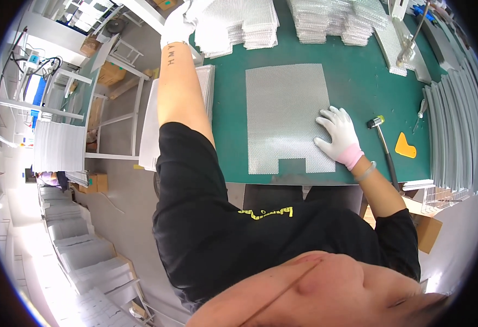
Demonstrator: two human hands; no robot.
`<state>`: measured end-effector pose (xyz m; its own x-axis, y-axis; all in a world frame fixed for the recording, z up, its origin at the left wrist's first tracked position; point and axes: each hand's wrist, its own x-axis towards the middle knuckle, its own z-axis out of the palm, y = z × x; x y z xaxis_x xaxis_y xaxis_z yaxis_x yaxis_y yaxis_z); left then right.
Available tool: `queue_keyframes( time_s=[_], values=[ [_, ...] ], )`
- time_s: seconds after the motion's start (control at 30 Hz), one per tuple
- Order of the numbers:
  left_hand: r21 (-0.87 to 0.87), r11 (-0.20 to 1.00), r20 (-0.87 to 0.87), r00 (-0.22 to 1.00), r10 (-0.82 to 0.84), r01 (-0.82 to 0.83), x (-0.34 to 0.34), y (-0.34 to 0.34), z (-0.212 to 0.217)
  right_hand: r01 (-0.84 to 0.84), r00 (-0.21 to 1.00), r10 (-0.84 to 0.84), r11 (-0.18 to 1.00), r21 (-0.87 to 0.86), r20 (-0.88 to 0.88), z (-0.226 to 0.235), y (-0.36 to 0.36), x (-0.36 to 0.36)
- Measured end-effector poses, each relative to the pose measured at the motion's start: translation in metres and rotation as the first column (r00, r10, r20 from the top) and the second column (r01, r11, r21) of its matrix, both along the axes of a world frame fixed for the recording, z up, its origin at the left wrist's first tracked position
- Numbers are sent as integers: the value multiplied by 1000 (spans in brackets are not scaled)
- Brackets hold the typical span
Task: Assemble metal mesh grease filters for range hoods by attaching a latch and metal frame using a hammer and power tool.
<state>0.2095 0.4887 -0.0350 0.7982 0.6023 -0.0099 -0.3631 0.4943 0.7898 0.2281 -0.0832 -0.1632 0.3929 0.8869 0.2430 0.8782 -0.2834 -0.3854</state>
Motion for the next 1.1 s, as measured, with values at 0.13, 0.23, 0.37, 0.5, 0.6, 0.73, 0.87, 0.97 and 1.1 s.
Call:
queue_keyframes(
  time_s=[0.13,0.23,0.37,0.5,0.6,0.73,0.87,0.97,1.1],
  values=[
    [331,934,-85,981,173,-136,-38,-64,-11,4,1000,-4,1000,6,14,-9,-4,2],
    [284,928,-3,968,252,-240,-92,-103,-8,-29,999,28,999,27,28,-3,5,0],
    [298,942,192,976,102,-157,-140,-237,-11,48,999,-42,939,341,-27,-6,-19,13],
    [356,926,-151,970,188,-124,-209,-341,-57,472,392,308,742,477,-867,11,-22,-5],
    [685,710,-196,897,396,-164,-230,-381,-100,315,329,150,914,257,-932,49,-22,-44],
    [611,785,-542,779,315,107,-231,-389,-136,322,927,-298,944,74,-230,0,-28,-45],
    [875,430,-427,776,464,223,-225,-387,-141,254,956,-280,940,230,90,7,-22,-55],
    [502,864,-439,854,280,-25,-225,-378,-133,384,475,132,859,340,-870,40,-20,-63],
    [-238,970,-108,994,30,-55,-238,-359,-119,423,360,463,693,584,-810,51,-26,-49]
  ],
)
